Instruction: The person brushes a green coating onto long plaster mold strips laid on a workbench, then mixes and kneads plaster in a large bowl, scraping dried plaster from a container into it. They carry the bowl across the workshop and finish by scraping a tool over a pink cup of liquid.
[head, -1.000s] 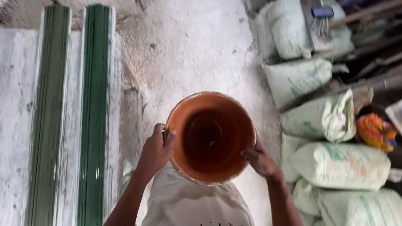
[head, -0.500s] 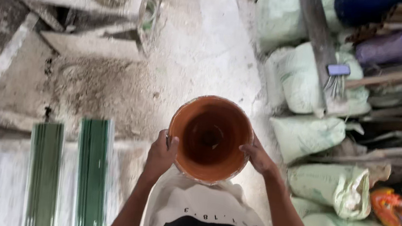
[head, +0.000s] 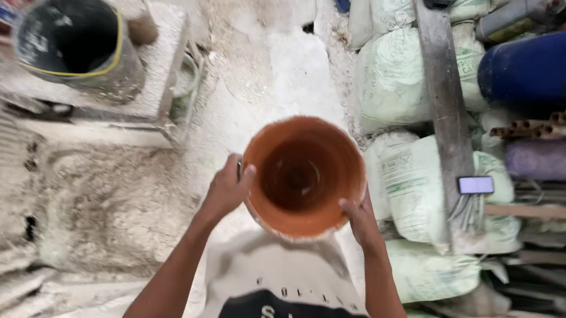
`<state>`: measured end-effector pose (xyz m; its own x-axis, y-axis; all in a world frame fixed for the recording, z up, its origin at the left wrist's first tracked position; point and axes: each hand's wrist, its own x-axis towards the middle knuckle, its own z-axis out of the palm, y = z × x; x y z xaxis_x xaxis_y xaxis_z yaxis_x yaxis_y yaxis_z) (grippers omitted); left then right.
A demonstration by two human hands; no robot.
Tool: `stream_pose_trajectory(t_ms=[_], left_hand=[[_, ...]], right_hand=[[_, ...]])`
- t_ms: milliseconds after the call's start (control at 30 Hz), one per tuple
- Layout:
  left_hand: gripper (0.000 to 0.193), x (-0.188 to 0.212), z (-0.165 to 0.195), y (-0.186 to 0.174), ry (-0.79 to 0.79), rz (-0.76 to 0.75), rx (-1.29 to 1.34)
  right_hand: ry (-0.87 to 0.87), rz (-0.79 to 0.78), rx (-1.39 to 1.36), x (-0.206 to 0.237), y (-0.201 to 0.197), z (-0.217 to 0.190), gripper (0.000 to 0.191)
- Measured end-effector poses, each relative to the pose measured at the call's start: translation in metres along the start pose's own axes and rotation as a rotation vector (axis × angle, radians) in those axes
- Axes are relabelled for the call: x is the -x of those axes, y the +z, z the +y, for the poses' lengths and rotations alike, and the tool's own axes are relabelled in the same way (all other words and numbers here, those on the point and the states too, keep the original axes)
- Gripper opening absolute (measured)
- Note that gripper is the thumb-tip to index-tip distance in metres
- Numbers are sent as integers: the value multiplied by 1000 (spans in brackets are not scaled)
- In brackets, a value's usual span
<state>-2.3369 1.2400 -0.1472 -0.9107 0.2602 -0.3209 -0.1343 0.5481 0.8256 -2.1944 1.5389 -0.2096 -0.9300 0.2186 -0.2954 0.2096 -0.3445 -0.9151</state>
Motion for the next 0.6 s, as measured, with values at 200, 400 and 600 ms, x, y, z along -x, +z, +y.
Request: stream_pose_trajectory(t_ms=[200,400,600], left_hand=[[40,-141,45,13,-174,-6,118],[43,-353,100,23,-124,83,259],[42,-580,177,-4,-65,38,143]], right_hand=[[30,-130,227,-191,-26,-110,87],[197,-163,208,-414,-46,-193,87],[178,24,96,-624,-51,-232,85]])
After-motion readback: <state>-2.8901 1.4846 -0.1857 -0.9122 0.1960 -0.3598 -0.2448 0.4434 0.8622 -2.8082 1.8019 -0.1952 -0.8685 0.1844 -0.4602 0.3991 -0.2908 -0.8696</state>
